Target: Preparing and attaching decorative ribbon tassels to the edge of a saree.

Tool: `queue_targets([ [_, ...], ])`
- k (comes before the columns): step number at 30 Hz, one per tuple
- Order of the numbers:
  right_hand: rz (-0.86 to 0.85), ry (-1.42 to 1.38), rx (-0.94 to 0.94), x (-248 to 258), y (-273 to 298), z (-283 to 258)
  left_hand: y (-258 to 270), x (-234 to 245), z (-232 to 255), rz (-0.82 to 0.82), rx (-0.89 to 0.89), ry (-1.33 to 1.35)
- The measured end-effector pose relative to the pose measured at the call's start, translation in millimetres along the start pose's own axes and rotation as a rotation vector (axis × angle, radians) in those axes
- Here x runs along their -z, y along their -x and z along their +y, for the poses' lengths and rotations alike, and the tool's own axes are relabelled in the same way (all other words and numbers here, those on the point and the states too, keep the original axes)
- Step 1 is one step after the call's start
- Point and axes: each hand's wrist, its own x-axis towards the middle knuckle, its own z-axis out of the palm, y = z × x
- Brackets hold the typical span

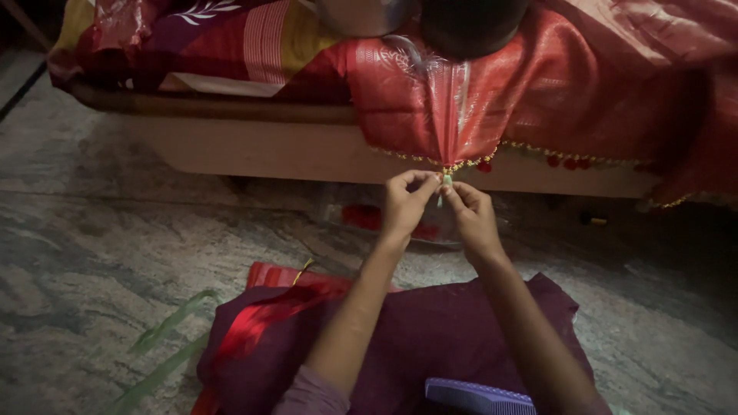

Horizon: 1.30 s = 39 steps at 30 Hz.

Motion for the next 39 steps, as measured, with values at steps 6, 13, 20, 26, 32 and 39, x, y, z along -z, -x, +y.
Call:
queue_targets([
  [6, -0.053, -0.093, -0.143, -3, 3, -10, 3, -2, 10, 0.024, -0.211, -0.279],
  [13, -0.139, -0.167, -0.125, 5, -1, 10, 17, -8, 38, 0.029, -0.691, -0.775],
  [20, -0.148, -0.167, -0.216, 11, 4, -15, 14, -1, 27, 0.013, -0.575, -0.768],
  [26, -0.269, -0.274, -0.319, 16, 6, -32, -9, 10, 0, -0.331, 0.238, 0.24],
  [32, -0.274, -0.301, -0.425, 17, 18, -51, -10, 15, -2, -0.636, 0.351, 0.767],
  [39, -0.321, -0.222, -0.459, 30, 38, -63, -6, 15, 1, -0.454, 0.34, 0.424],
])
